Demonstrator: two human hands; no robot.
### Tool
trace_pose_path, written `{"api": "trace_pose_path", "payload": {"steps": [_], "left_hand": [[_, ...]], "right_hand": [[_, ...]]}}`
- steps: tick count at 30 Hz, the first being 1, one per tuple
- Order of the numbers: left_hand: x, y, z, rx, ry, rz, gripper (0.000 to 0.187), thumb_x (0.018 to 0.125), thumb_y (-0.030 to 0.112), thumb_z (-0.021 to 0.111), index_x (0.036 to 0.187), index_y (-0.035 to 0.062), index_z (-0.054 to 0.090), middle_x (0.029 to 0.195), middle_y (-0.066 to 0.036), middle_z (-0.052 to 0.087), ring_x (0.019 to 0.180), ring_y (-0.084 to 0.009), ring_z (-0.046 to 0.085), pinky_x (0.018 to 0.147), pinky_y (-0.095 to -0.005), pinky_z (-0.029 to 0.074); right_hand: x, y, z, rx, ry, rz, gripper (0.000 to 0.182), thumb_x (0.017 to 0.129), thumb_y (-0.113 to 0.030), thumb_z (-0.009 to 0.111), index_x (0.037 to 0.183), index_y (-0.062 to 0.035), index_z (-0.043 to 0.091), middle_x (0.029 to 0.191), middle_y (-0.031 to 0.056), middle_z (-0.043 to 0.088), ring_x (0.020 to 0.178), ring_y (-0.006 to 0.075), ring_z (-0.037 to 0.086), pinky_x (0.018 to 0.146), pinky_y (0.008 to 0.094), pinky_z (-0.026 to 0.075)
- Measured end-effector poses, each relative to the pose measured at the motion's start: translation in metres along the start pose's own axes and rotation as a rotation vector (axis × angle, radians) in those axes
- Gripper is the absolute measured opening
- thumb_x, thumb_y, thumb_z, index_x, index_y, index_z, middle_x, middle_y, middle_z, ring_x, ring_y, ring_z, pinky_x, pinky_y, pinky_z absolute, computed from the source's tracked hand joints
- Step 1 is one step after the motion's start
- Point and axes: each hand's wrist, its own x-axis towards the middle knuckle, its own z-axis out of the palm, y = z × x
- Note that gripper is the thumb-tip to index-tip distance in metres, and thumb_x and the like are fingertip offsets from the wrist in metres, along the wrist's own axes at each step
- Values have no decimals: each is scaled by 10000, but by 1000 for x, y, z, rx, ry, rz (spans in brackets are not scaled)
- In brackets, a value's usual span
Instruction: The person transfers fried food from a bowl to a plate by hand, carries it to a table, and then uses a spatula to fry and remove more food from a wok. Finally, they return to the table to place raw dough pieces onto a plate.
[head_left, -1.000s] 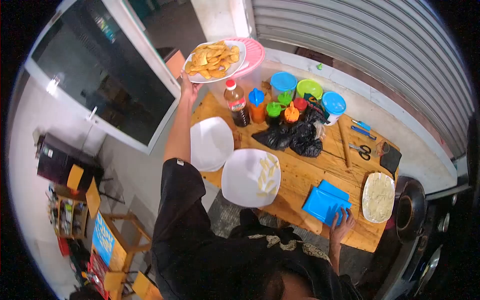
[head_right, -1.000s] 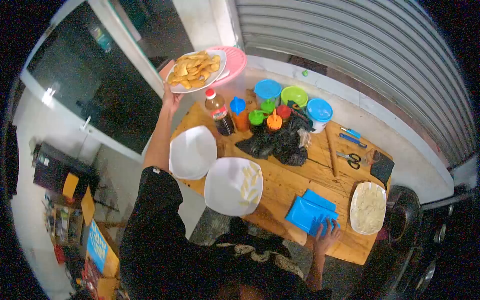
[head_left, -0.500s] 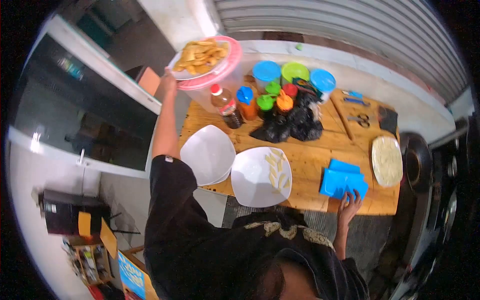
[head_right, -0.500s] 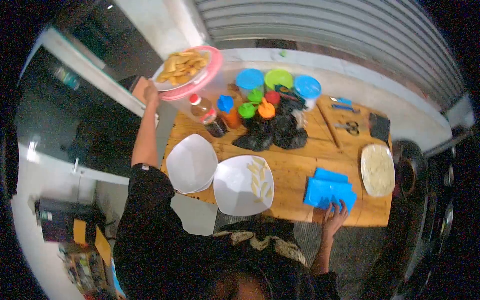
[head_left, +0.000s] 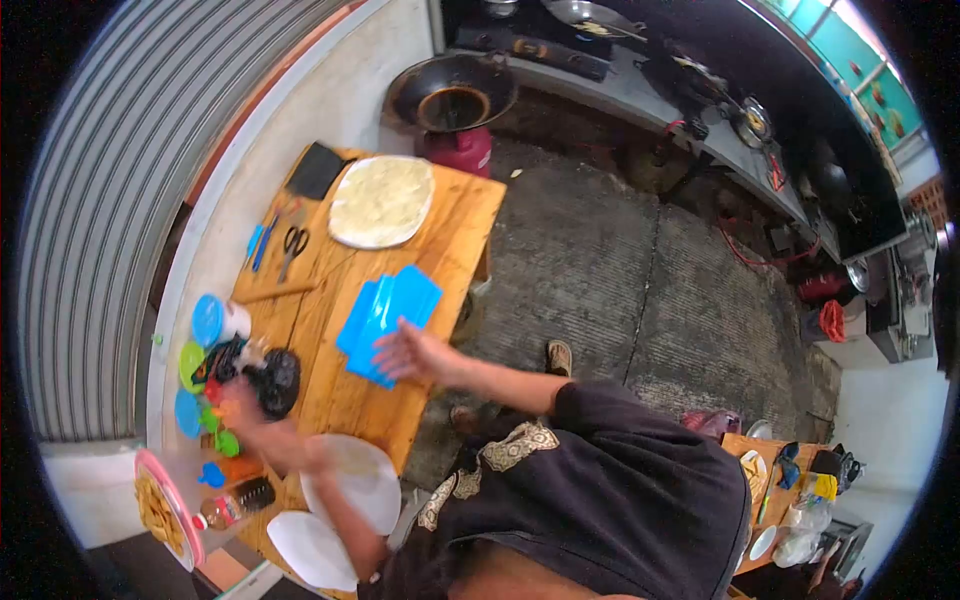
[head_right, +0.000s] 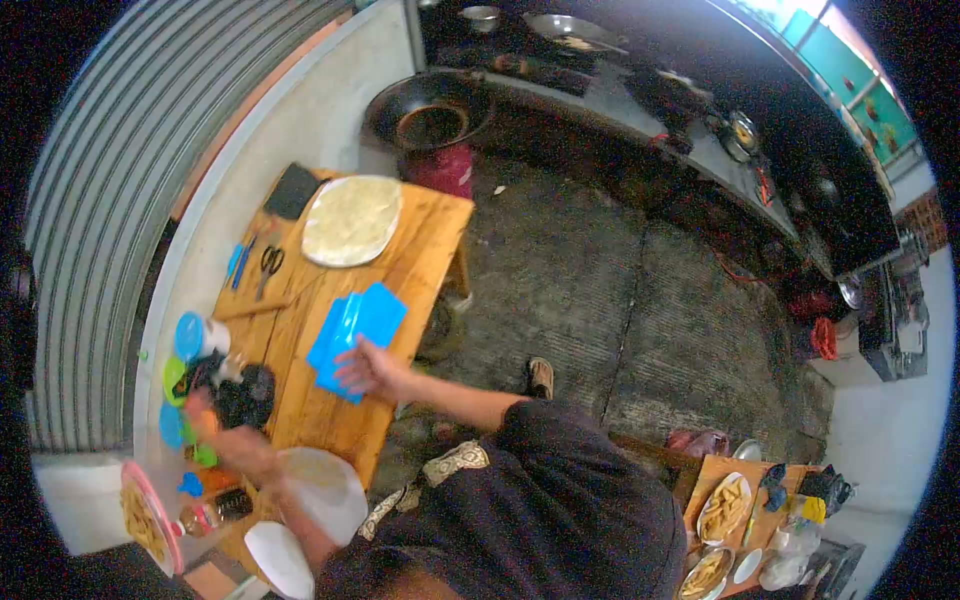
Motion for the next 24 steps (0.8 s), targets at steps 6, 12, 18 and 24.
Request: {"api": "trace_pose_path", "payload": {"steps": [6, 12, 18, 24], "left_hand": [[-150, 28, 202, -76, -1033, 607, 567, 920, 419, 325, 1234, -16, 507, 1163, -201, 556, 1086, -394, 491, 949, -479, 350], [-308, 76, 391, -134, -1440, -76, 558, 988, 435, 281, 1124, -18, 578, 1074, -195, 609, 1033, -353, 554, 890, -450, 381], [-375, 162, 518, -1215, -1602, -2084, 784, 861, 700, 285, 1247, 50, 494, 1272, -145, 513, 1123, -327, 509, 957, -560, 360], [-133, 255, 615, -1412, -786, -295, 351, 939, 348, 457, 1036, 21, 541, 1102, -158, 564, 1026, -294, 534, 941, -438, 422]], "right_hand": [[-70, -66, -13, 45, -73, -117, 732, 945, -585, 237, 1354, 0, 396, 1284, 184, 521, 1137, 311, 541, 1017, 400, 384], [-242, -229, -183, -679, 205, -377, 682, 959, -517, 207, 1397, -11, 338, 1382, 181, 423, 1293, 318, 382, 1081, 431, 272], [-248, -257, -278, -1636, 793, -747, 611, 914, -444, 454, 1404, -93, 355, 1433, 174, 338, 1349, 332, 276, 1106, 514, 170], [-234, -343, -441, -1870, 920, -405, 508, 848, -393, 599, 1270, -126, 503, 1260, 169, 490, 1238, 335, 413, 1059, 589, 204]]}}
